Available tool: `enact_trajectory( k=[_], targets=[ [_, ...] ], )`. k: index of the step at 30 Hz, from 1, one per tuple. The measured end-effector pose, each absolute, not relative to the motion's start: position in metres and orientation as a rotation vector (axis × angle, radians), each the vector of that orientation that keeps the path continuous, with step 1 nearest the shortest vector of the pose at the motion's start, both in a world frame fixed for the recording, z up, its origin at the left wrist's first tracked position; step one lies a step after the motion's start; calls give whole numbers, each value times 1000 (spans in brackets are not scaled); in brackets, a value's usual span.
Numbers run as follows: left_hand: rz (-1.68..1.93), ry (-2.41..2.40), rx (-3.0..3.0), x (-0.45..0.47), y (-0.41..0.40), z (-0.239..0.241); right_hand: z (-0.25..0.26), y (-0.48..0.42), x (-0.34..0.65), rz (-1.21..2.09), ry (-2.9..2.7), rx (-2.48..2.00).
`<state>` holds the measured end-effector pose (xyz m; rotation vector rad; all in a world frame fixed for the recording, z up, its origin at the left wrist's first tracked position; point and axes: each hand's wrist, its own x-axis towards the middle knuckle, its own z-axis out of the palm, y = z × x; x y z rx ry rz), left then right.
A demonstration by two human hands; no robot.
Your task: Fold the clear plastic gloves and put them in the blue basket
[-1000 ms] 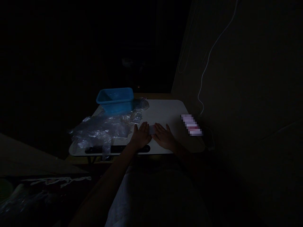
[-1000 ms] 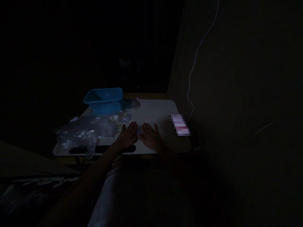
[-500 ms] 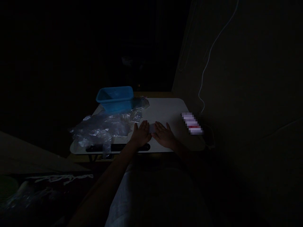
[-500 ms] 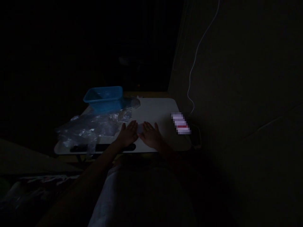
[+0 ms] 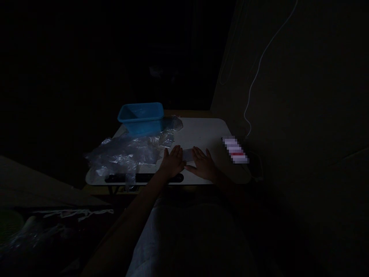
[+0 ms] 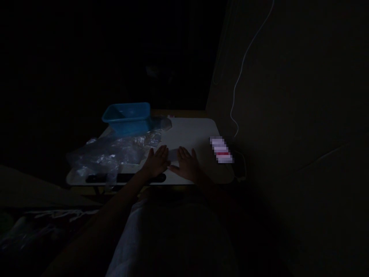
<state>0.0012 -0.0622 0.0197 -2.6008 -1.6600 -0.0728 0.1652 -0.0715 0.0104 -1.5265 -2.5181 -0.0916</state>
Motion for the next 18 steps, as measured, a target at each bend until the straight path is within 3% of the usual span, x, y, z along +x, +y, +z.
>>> enact_trajectory(
  k=[18],
  targets=[
    [-304, -1715, -2606, 8, -67, 25, 14, -74, 166, -29, -2533, -1538]
  ],
)
